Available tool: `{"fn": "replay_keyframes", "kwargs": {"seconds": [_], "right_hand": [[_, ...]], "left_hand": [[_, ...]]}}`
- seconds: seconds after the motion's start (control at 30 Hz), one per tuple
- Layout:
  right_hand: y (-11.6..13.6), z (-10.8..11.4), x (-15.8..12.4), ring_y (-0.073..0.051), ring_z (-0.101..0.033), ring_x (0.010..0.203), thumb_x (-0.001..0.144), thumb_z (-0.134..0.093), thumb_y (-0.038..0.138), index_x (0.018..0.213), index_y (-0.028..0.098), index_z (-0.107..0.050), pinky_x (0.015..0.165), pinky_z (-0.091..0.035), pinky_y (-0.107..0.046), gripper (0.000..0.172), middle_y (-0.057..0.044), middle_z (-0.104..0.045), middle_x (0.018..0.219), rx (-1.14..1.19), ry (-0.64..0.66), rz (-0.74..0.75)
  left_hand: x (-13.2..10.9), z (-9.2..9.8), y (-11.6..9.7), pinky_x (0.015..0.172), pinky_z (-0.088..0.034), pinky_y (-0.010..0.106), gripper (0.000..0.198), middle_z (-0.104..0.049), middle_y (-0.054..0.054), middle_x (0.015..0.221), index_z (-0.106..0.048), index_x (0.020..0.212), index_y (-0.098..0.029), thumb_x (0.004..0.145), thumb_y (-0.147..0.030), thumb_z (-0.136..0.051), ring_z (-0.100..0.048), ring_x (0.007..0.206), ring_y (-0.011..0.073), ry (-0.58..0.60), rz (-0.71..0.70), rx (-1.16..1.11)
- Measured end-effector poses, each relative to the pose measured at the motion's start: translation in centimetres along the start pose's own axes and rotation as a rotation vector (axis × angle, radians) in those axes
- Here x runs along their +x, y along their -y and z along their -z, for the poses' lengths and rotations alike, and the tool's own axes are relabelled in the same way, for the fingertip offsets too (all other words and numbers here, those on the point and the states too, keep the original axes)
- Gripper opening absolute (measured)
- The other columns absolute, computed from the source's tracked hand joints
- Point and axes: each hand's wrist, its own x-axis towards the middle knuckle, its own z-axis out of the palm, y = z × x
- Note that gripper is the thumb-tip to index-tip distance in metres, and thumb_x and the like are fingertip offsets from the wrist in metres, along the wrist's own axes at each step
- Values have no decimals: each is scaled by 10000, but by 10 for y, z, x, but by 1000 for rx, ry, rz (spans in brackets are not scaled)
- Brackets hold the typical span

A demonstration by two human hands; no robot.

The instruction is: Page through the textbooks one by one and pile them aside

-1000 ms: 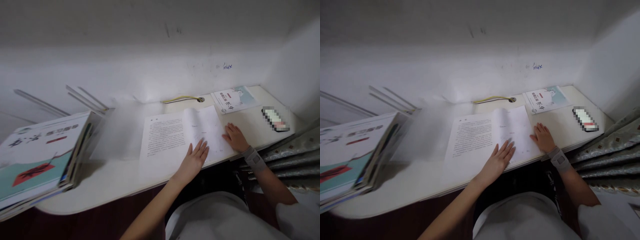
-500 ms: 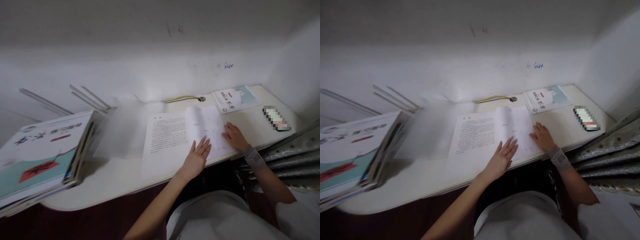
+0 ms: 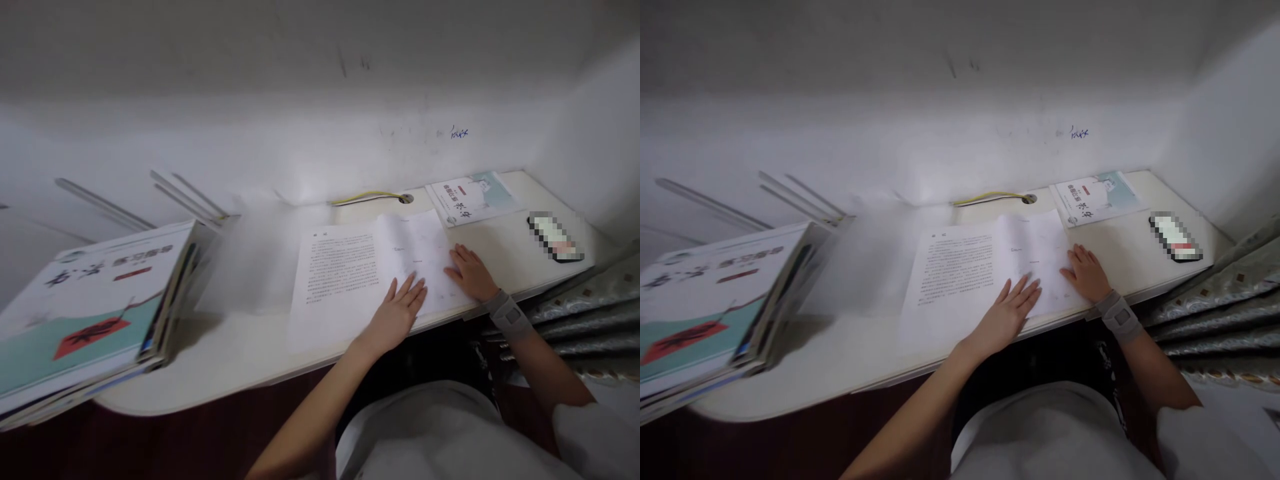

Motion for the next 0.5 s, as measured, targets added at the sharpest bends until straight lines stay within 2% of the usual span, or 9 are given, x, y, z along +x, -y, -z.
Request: {"fn": "replay_keyframes", "kwargs": {"seconds": [0.1, 0.17, 0.27, 0.33, 0.43, 0.5], "right_hand": [[-1, 0, 0, -307, -389, 1333, 937, -377, 427, 1308, 62, -490, 1068, -319, -476, 533, -235, -432, 1421, 19, -16, 4], [0, -1, -1, -310, -383, 1337, 932, -385, 429, 1315, 65, -487, 1064, -323, -481, 538, -237, -423, 1426, 36, -36, -2], [3, 0, -7, -299, -364, 1352, 933, -385, 417, 1339, 91, -470, 1064, -320, -492, 528, -220, -408, 1445, 61, -51, -12], [6, 0, -12, -288, -375, 1347, 938, -382, 407, 1338, 108, -476, 1067, -317, -491, 508, -203, -418, 1443, 60, -49, -14], [9, -1, -16, -279, -411, 1323, 940, -387, 393, 1313, 106, -501, 1063, -329, -477, 484, -204, -453, 1417, 51, -56, -19], [10, 0, -17, -277, -428, 1310, 941, -390, 385, 1300, 104, -513, 1059, -338, -469, 473, -204, -471, 1402, 50, -63, -22]], "left_hand": [[8, 20, 12, 1142, -213, 481, 599, -280, 109, 1530, -274, 1470, -184, 945, -452, -377, -128, 1444, 248, 10, -52, -108], [26, 38, 36, 1128, -267, 421, 557, -324, 86, 1517, -294, 1463, -218, 957, -449, -331, -216, 1427, 216, -44, -11, -170], [72, 56, 87, 1110, -292, 406, 460, -482, 132, 1406, -473, 1350, -134, 948, -327, -360, -399, 1330, 241, -199, 334, -161], [108, 60, 120, 1067, -343, 364, 412, -500, 134, 1384, -530, 1292, -127, 919, -242, -399, -456, 1277, 238, -160, 557, -173], [150, 57, 156, 944, -432, 368, 309, -619, 174, 1205, -654, 1087, -104, 863, -201, -466, -575, 1111, 273, -112, 674, -192], [165, 54, 170, 868, -457, 334, 217, -686, 152, 1024, -695, 930, -121, 810, -206, -534, -619, 991, 263, -99, 706, -217]]}}
